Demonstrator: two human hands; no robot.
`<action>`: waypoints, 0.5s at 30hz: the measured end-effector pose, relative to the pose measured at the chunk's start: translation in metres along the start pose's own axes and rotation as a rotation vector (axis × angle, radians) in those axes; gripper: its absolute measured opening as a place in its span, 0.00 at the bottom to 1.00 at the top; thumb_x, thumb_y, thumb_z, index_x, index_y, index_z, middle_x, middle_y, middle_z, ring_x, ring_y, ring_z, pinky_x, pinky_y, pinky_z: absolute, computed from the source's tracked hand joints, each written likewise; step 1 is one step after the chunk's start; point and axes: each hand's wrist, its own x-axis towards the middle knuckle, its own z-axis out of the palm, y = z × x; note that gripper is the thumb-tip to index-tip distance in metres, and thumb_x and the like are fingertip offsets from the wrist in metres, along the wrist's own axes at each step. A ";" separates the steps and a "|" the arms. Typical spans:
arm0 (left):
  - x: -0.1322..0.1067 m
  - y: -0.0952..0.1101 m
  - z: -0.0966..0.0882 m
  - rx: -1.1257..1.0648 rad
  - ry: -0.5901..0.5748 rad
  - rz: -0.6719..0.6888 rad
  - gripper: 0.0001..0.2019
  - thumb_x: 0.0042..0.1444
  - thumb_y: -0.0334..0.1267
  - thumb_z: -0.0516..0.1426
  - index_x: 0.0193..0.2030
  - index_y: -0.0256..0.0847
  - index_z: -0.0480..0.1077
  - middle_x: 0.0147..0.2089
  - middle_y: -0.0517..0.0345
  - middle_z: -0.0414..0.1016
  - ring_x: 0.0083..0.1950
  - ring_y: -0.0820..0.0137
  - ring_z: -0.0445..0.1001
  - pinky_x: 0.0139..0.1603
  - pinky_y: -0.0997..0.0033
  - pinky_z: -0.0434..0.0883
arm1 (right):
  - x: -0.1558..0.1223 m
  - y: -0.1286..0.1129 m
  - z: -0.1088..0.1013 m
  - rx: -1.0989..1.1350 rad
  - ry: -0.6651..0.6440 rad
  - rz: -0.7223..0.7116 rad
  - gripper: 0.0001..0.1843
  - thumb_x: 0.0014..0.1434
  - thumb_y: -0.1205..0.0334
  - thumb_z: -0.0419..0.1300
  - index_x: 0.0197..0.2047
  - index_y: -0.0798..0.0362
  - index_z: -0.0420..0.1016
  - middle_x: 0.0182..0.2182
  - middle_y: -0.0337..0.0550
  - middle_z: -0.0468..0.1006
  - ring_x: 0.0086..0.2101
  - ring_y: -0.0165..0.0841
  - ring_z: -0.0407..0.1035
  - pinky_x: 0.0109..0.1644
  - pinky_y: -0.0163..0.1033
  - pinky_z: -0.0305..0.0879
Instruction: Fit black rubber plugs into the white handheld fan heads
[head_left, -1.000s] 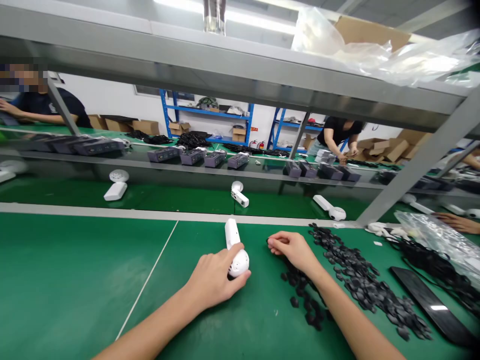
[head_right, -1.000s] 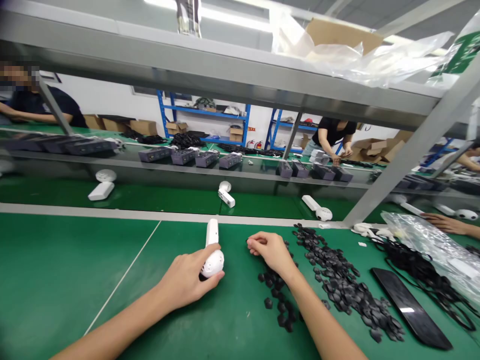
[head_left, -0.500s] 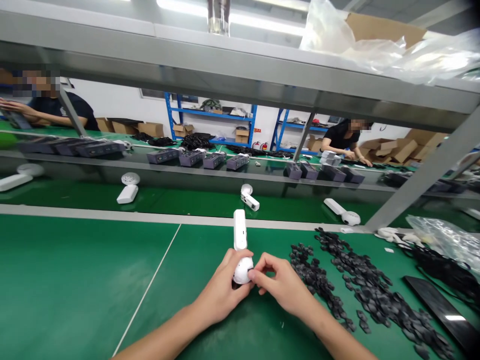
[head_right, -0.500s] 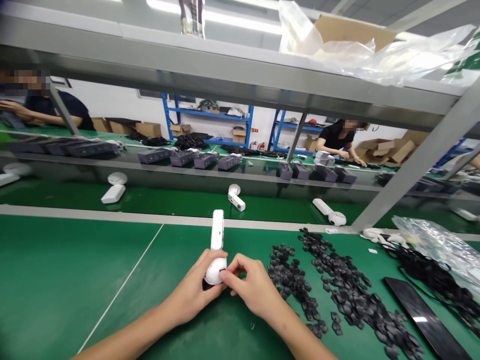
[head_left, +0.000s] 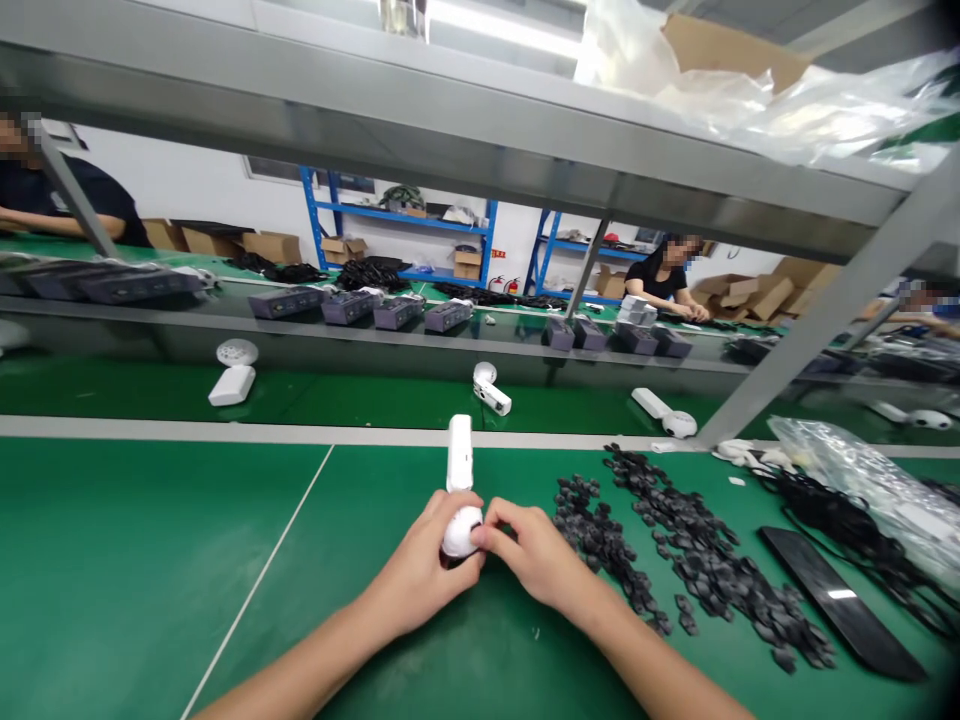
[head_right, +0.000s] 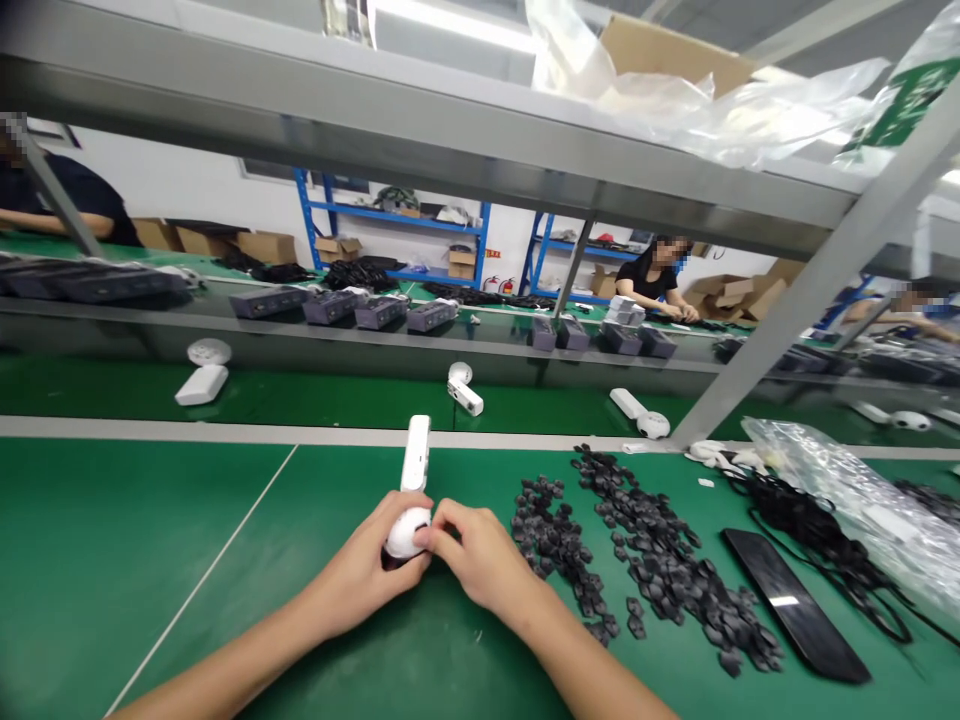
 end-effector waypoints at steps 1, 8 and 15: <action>0.001 -0.001 -0.001 -0.036 0.011 -0.019 0.16 0.64 0.40 0.60 0.58 0.50 0.66 0.49 0.57 0.68 0.43 0.66 0.71 0.41 0.70 0.68 | 0.001 -0.002 -0.001 -0.032 -0.007 -0.038 0.13 0.70 0.56 0.58 0.32 0.50 0.70 0.29 0.33 0.76 0.31 0.30 0.68 0.35 0.33 0.59; -0.002 0.011 -0.014 -0.011 0.049 -0.046 0.12 0.69 0.51 0.54 0.49 0.47 0.70 0.37 0.62 0.72 0.35 0.69 0.69 0.36 0.72 0.65 | -0.002 0.012 -0.061 -0.359 0.088 0.033 0.19 0.74 0.54 0.51 0.34 0.48 0.75 0.31 0.39 0.81 0.33 0.35 0.73 0.37 0.37 0.59; -0.009 0.015 -0.017 0.002 0.055 -0.126 0.23 0.69 0.54 0.53 0.68 0.53 0.60 0.45 0.57 0.74 0.39 0.66 0.71 0.42 0.67 0.69 | -0.001 0.053 -0.096 -0.476 0.168 0.301 0.15 0.61 0.51 0.66 0.27 0.50 0.75 0.27 0.44 0.80 0.29 0.38 0.72 0.30 0.37 0.56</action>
